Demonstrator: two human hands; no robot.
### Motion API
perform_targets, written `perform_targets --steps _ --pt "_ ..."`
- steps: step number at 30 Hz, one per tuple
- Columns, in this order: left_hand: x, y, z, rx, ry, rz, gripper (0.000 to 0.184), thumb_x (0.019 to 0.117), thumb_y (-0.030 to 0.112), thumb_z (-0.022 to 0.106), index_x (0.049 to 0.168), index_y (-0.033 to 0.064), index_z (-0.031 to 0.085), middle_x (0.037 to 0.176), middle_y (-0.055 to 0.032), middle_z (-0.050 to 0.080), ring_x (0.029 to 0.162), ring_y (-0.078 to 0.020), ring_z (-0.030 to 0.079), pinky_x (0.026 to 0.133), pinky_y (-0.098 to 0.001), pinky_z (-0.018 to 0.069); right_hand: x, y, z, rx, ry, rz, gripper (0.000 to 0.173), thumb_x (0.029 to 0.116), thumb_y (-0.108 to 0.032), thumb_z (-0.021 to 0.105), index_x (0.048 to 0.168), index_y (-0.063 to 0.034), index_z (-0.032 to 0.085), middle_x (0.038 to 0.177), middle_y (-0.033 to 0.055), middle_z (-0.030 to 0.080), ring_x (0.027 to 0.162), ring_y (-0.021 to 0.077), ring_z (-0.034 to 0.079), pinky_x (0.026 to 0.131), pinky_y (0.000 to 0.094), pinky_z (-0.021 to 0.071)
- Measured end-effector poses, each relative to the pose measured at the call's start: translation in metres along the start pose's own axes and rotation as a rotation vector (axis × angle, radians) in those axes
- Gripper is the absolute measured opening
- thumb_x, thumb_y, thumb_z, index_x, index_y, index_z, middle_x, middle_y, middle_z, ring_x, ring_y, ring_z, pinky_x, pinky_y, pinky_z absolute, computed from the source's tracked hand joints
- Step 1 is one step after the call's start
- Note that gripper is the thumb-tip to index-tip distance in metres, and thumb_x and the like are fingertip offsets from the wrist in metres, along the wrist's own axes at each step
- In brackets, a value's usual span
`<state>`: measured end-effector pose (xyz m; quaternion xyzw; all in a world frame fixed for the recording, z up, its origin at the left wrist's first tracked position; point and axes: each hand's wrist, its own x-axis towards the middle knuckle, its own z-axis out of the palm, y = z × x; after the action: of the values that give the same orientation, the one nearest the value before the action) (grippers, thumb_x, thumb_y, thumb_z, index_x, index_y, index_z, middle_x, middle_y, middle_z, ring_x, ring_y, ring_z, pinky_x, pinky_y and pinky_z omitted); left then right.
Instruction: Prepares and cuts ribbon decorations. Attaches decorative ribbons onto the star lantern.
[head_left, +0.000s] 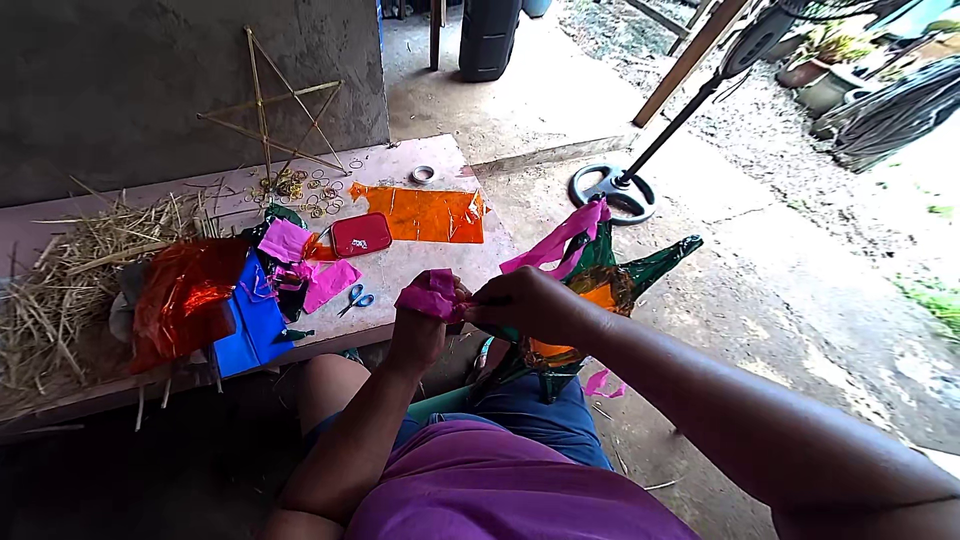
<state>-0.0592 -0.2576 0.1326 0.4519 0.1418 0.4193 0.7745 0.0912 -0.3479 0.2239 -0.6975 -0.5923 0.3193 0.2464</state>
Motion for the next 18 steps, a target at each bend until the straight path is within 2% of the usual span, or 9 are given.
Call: perform_targets --steps 3,8,13,16,18 --pt "-0.002 0.002 0.001 0.052 -0.018 0.03 0.021 0.0915 -0.001 0.057 0.102 0.0145 0.067 0.089 0.0025 0.071 0.082 -0.0076 0.068 0.077 -0.0273 0.0584 -0.004 0.001 -0.001 0.016 -0.001 -0.02 0.02 0.0972 -0.032 0.072 0.098 -0.014 0.079 0.081 -0.0024 0.069 0.074 0.0071 0.062 0.07 0.0344 0.0513" --pt "-0.004 0.003 0.002 0.093 -0.054 0.035 0.021 0.0924 0.001 0.06 0.103 0.0163 0.069 0.091 0.0037 0.073 0.084 -0.0062 0.069 0.078 -0.0264 0.059 -0.008 0.003 -0.004 0.038 -0.006 -0.057 0.02 0.097 -0.031 0.072 0.095 -0.0134 0.079 0.081 -0.0035 0.069 0.075 0.0049 0.061 0.069 0.0315 0.0503" --pt "0.001 0.004 0.007 -0.077 -0.088 -0.092 0.018 0.096 0.003 0.055 0.102 0.0137 0.068 0.086 0.001 0.071 0.079 -0.0084 0.069 0.075 -0.0271 0.0593 -0.011 0.004 -0.001 0.055 0.026 -0.044 0.02 0.0956 -0.032 0.073 0.1 -0.0145 0.081 0.089 -0.0021 0.073 0.083 0.0067 0.066 0.078 0.0361 0.0537" --pt "0.003 0.01 0.008 -0.084 -0.085 -0.174 0.02 0.0978 0.001 0.052 0.102 0.0147 0.065 0.086 0.002 0.07 0.078 -0.0075 0.068 0.073 -0.0265 0.0593 -0.01 0.005 0.001 0.075 0.021 -0.065 0.019 0.0952 -0.031 0.073 0.098 -0.0136 0.08 0.084 -0.0028 0.069 0.08 0.0056 0.063 0.074 0.032 0.0525" --pt "0.008 0.01 0.003 -0.095 -0.138 -0.218 0.018 0.1005 0.004 0.051 0.1 0.016 0.064 0.084 0.0033 0.069 0.074 -0.006 0.067 0.07 -0.0248 0.0588 -0.008 0.004 0.0 0.071 0.005 -0.07 0.018 0.095 -0.029 0.074 0.095 -0.0121 0.08 0.084 -0.0021 0.07 0.079 0.0052 0.063 0.074 0.0318 0.0525"
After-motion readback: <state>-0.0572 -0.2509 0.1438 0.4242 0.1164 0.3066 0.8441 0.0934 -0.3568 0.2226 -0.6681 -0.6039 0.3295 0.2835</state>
